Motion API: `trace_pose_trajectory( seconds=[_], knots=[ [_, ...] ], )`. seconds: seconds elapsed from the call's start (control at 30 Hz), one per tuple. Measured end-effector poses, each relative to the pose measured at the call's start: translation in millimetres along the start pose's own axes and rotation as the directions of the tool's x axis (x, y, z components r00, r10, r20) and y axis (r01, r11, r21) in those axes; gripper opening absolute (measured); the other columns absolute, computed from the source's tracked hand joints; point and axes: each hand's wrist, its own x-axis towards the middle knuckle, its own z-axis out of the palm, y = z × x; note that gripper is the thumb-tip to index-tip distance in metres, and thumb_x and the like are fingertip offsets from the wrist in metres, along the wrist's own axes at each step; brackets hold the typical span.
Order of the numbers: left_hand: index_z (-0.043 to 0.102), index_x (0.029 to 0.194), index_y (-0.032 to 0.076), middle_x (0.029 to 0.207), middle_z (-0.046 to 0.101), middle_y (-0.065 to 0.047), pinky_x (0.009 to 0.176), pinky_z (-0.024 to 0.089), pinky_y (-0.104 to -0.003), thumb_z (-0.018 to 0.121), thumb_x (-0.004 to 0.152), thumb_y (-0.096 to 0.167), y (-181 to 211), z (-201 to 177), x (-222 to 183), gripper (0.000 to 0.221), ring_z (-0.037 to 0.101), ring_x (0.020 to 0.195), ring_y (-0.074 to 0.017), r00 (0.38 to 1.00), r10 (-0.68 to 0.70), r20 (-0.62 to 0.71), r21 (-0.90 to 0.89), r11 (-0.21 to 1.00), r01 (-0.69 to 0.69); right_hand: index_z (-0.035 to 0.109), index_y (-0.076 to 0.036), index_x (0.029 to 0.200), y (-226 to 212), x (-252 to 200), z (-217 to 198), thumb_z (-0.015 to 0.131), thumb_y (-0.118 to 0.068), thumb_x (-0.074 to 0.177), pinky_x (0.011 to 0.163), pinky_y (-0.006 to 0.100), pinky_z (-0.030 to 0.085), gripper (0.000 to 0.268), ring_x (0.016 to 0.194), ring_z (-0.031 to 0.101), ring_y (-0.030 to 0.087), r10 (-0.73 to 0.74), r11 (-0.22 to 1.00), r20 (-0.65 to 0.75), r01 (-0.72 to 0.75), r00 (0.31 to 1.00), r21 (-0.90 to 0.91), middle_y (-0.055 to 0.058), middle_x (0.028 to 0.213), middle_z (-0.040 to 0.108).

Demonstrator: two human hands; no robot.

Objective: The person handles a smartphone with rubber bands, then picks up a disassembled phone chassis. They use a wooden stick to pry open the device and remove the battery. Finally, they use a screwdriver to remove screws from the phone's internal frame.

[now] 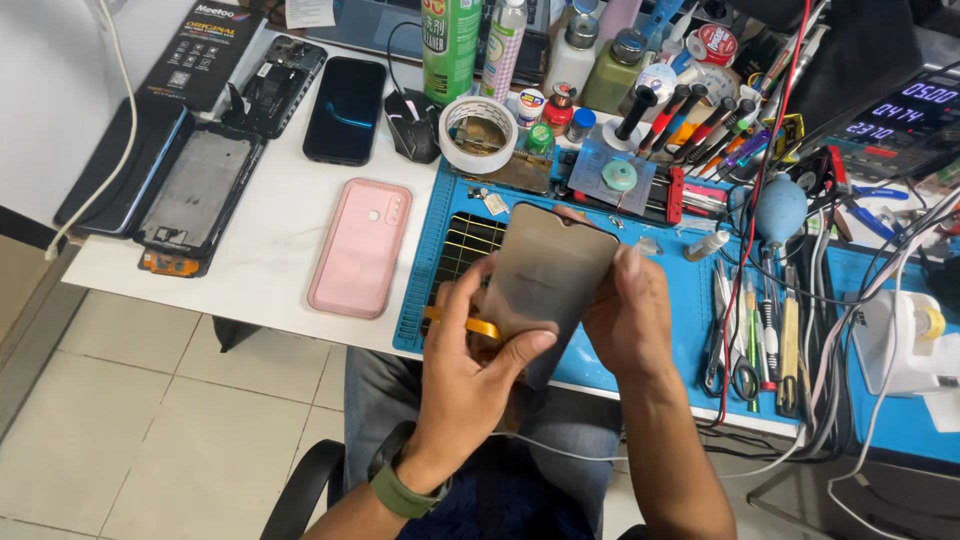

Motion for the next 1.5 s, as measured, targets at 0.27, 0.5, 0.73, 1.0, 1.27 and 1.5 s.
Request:
trace_pose_trajectory(
  seconds=[0.27,0.5,0.73,1.0,1.27,1.5],
  knots=[
    [0.056,0.153,0.004,0.123,0.082,-0.013,0.080,0.078,-0.034,0.085,0.089,0.021,-1,-15,0,0.072,0.082,0.102,-0.0173,0.977,-0.123,0.173,-0.250,0.954,0.164,0.079,0.007,0.120,14,-1,-14,0.076,-0.009,0.103,0.084,0.033,0.063,0.024,0.098,0.075,0.022,-0.105,0.993,-0.073,0.101,0.992,-0.064,0.013,0.111,0.081],
    [0.043,0.170,0.008,0.109,0.076,-0.013,0.104,0.062,-0.031,0.078,0.098,0.004,-6,-28,6,0.080,0.073,0.103,-0.0147,0.960,-0.055,0.273,-0.466,0.866,0.182,0.079,0.009,0.123,12,5,-8,0.075,-0.010,0.100,0.069,0.034,0.067,0.030,0.080,0.077,0.022,0.015,1.000,-0.216,-0.019,0.976,-0.016,0.015,0.104,0.082],
    [0.024,0.177,0.015,0.100,0.078,-0.017,0.084,0.062,-0.025,0.079,0.094,-0.002,-10,-23,7,0.101,0.071,0.087,-0.0120,0.972,-0.107,0.210,-0.504,0.840,0.201,0.080,0.005,0.123,17,6,-7,0.075,-0.012,0.101,0.062,0.037,0.066,0.028,0.073,0.078,0.023,0.084,0.996,-0.222,-0.085,0.971,0.005,0.016,0.097,0.084],
    [0.081,0.123,0.001,0.074,0.077,-0.013,0.054,0.058,-0.023,0.089,0.092,0.014,-24,-14,17,0.035,0.065,0.063,-0.0076,0.983,-0.133,0.124,-0.427,0.887,0.174,0.077,0.009,0.122,33,2,-8,0.073,-0.007,0.100,0.075,0.045,0.071,0.028,0.082,0.082,0.029,0.051,0.995,-0.192,-0.066,0.980,-0.073,0.025,0.093,0.080],
    [0.083,0.109,0.003,0.064,0.074,-0.010,0.054,0.049,-0.019,0.088,0.094,0.017,-29,-18,19,0.021,0.057,0.058,-0.0045,0.991,-0.090,0.100,-0.324,0.939,0.118,0.077,0.008,0.126,40,-1,-13,0.072,-0.007,0.100,0.079,0.046,0.071,0.029,0.086,0.083,0.031,0.054,0.996,-0.187,-0.067,0.981,-0.059,0.024,0.094,0.080],
    [0.083,0.105,0.003,0.061,0.072,-0.009,0.055,0.047,-0.019,0.086,0.097,0.017,-22,-19,17,0.016,0.056,0.060,-0.0035,0.994,-0.046,0.095,-0.266,0.961,0.070,0.077,0.005,0.125,37,-2,-11,0.073,-0.009,0.100,0.080,0.044,0.070,0.029,0.085,0.083,0.029,0.060,0.997,-0.166,-0.068,0.984,-0.043,0.021,0.092,0.079]
  ],
)
